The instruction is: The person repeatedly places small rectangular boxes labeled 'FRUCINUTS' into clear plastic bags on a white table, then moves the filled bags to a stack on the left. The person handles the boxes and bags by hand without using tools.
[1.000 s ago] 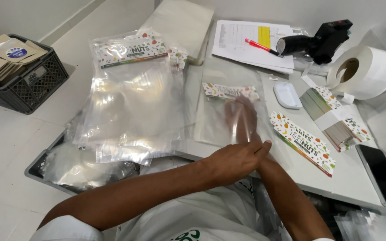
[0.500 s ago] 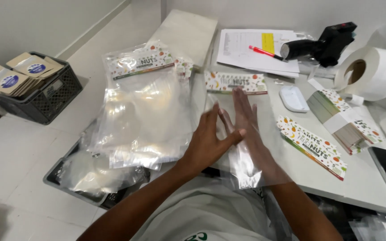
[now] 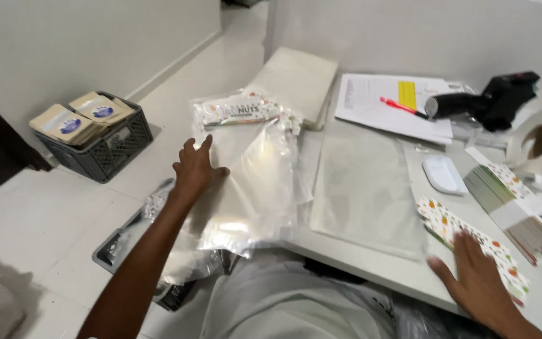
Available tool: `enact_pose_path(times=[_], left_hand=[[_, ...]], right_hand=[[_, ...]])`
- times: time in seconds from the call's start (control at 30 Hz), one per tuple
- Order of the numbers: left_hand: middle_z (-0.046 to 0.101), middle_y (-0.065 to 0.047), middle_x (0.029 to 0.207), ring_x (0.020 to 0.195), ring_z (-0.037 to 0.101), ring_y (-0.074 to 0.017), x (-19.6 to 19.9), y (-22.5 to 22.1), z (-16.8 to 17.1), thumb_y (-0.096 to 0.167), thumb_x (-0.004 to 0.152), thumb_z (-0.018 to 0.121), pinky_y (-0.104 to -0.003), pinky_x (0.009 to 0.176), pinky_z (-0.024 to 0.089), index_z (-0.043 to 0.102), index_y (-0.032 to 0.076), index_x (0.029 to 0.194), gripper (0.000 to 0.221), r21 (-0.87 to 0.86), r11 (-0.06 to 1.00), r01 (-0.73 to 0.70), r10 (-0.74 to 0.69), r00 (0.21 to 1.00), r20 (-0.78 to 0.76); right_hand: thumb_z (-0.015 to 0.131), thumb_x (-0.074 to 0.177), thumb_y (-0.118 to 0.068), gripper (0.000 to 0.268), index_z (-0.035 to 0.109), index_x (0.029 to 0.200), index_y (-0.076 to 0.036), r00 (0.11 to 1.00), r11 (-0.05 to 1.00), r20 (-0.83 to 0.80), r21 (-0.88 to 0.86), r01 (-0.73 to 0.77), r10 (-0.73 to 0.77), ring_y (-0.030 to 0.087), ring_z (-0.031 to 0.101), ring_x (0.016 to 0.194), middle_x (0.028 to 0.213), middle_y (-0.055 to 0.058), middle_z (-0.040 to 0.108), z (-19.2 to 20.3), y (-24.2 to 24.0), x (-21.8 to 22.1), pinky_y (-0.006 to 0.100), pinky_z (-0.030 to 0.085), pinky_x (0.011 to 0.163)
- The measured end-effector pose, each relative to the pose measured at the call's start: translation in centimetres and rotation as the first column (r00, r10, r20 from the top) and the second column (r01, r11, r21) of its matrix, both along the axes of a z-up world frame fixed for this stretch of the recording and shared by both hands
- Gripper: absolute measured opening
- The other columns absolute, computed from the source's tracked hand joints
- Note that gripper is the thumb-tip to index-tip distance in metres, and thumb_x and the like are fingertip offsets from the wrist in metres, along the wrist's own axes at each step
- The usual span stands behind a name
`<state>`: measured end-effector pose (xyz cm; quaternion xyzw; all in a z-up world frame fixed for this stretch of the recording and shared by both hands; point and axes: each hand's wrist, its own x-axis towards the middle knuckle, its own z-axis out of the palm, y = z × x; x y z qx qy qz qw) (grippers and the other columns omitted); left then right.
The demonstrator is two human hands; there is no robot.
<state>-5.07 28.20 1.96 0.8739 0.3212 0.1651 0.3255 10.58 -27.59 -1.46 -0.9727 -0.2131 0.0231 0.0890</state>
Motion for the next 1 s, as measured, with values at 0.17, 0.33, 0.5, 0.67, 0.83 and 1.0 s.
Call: enact_pose_path(times=[0.17, 0.33, 0.5, 0.67, 0.83, 1.0], left_hand=[[0.029, -0.028, 0.162, 0.146, 0.032, -0.0467, 3.8, -5.9, -2.5, 0.052, 0.076, 0.089, -0.061, 0.109, 0.033, 0.023, 0.017, 0.164, 0.116, 0.464, 0.884, 0.054, -0.080, 0.996, 0.036], [0.014, -0.026, 0.168, 0.154, 0.012, -0.0447, 3.0, -21.7, -2.5, 0.053, 0.090, 0.070, -0.056, 0.123, 0.012, 0.018, 0.002, 0.160, 0.101, 0.322, 0.417, 0.850, -0.841, 0.495, -0.217], [0.051, -0.028, 0.143, 0.133, 0.052, -0.0423, 1.4, -23.1, -4.8, 0.018, 0.082, 0.077, -0.045, 0.068, 0.061, 0.045, -0.007, 0.141, 0.072, 0.619, 0.258, 0.742, -0.842, 0.486, -0.232], [0.070, -0.018, 0.123, 0.132, 0.060, -0.0370, 0.2, -22.6, -3.4, -0.011, 0.089, 0.063, -0.051, 0.065, 0.062, 0.062, -0.001, 0.118, 0.031, 0.504, 0.206, 0.839, -0.914, 0.349, -0.208], [0.079, -0.004, 0.081, 0.076, 0.075, -0.0184, 1.2, -22.5, 0.3, 0.009, 0.086, 0.079, -0.032, 0.075, 0.061, 0.076, 0.008, 0.080, 0.006, -0.086, 0.651, 0.754, -0.743, 0.656, 0.132], [0.071, 0.003, 0.063, 0.063, 0.063, -0.0084, 3.3, -21.1, 2.9, 0.032, 0.069, 0.096, -0.025, 0.057, 0.047, 0.067, 0.011, 0.059, 0.037, -0.329, 0.684, 0.651, -0.664, 0.742, 0.090]], right_hand=[[0.043, 0.087, -0.069, 0.104, 0.013, 0.161, -0.003, 0.988, 0.986, 0.087, -0.122, -0.113, 0.124, 0.030, 0.012, 0.159, 0.171, 0.017, 0.013, -3.3, -5.2, -2.1, 0.049, 0.020, 0.122], [0.068, 0.079, -0.049, 0.105, 0.006, 0.164, -0.045, 0.982, 0.934, 0.137, -0.349, -0.077, 0.132, 0.045, 0.024, 0.154, 0.172, 0.014, 0.016, -3.5, -9.1, -3.7, 0.055, 0.039, 0.112], [0.071, 0.081, -0.026, 0.072, 0.047, 0.149, -0.036, 0.946, 0.978, 0.251, -0.070, -0.195, 0.206, 0.014, 0.048, 0.146, 0.156, -0.005, 0.052, -1.4, -9.6, -6.1, 0.034, 0.048, 0.114], [0.077, 0.077, -0.035, 0.056, 0.068, 0.132, -0.027, 0.932, 0.988, 0.338, 0.028, -0.151, 0.133, 0.010, 0.070, 0.122, 0.139, -0.010, 0.070, -0.6, -9.4, -6.1, 0.030, 0.055, 0.105], [0.067, 0.082, -0.042, 0.082, 0.034, 0.157, -0.030, 0.953, 0.968, 0.247, -0.220, -0.120, 0.174, 0.015, 0.038, 0.156, 0.167, -0.006, 0.036, -1.2, -8.2, -6.1, 0.041, 0.069, 0.083], [0.060, 0.078, 0.007, 0.083, 0.046, 0.152, -0.027, 0.934, 0.960, 0.237, 0.027, -0.280, 0.266, 0.019, 0.051, 0.143, 0.160, -0.002, 0.049, -0.8, -10.4, -7.0, 0.034, 0.049, 0.106]])
